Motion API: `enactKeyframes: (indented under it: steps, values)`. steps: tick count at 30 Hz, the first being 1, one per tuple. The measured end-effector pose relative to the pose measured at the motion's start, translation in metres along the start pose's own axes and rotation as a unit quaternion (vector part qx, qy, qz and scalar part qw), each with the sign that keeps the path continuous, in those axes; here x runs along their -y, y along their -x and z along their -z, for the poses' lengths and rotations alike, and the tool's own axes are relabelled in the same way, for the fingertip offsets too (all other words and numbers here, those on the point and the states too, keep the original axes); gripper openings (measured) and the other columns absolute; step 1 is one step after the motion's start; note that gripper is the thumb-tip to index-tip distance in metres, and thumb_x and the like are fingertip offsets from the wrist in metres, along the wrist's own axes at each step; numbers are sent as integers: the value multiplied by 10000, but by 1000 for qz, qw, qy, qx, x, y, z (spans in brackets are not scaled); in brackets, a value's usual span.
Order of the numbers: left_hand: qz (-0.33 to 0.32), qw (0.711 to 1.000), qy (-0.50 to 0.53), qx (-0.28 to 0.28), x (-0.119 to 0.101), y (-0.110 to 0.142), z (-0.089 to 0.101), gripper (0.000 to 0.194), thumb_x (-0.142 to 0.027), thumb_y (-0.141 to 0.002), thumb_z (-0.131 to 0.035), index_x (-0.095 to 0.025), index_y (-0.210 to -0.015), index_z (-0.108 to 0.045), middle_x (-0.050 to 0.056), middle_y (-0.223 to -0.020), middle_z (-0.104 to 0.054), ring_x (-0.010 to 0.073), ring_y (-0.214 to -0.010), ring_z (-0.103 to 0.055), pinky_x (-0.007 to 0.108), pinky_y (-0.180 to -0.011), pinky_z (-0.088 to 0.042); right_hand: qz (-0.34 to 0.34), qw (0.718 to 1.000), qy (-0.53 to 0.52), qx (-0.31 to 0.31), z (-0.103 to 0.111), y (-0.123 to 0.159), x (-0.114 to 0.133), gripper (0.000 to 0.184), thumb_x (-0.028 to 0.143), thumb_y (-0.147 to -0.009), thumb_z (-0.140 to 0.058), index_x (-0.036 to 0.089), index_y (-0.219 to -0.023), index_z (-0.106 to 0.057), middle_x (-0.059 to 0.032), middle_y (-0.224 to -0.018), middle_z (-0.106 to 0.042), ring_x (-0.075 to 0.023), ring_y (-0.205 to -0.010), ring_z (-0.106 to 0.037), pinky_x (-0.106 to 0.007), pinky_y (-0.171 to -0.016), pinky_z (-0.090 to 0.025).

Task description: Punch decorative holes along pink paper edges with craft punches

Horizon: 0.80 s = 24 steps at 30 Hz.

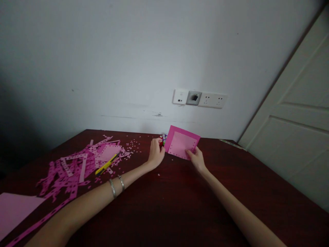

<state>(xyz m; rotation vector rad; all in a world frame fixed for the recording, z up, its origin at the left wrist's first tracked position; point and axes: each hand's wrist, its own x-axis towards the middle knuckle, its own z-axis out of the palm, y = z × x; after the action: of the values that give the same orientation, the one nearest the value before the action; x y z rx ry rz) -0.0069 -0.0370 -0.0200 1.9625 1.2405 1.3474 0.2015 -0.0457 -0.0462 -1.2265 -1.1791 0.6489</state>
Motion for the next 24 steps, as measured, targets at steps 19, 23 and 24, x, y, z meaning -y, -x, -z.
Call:
enactKeyframes:
  steps: [19, 23, 24]
  values:
    - [-153, 844, -293, 422, 43, -6, 7, 541, -475, -915, -145, -231, -1397, -182, 23, -1478, -119, 207, -1354, -60, 446, -1076, -67, -75, 994, -72, -44, 36, 6, 20, 324, 261, -566, -620, 152, -863, -553, -63, -849, -663, -187, -716, -621, -297, -667, -508]
    - [-139, 845, -341, 388, 69, -14, 33, 546, -438, -926, -122, -172, -1401, -166, 55, -1472, -145, 195, -1349, -101, 383, -1073, -124, -109, 994, -23, 20, 36, 22, 20, 284, 231, -572, -619, 140, -838, -576, -75, -801, -675, -190, -651, -624, -290, -596, -505]
    - [-141, 845, -355, 374, 73, -14, 39, 539, -416, -929, -137, -148, -1392, -200, 75, -1463, -178, 193, -1344, -134, 370, -1069, -139, -119, 992, -8, 40, 34, 26, 20, 270, 220, -572, -617, 135, -826, -580, -79, -781, -677, -191, -628, -623, -289, -574, -502]
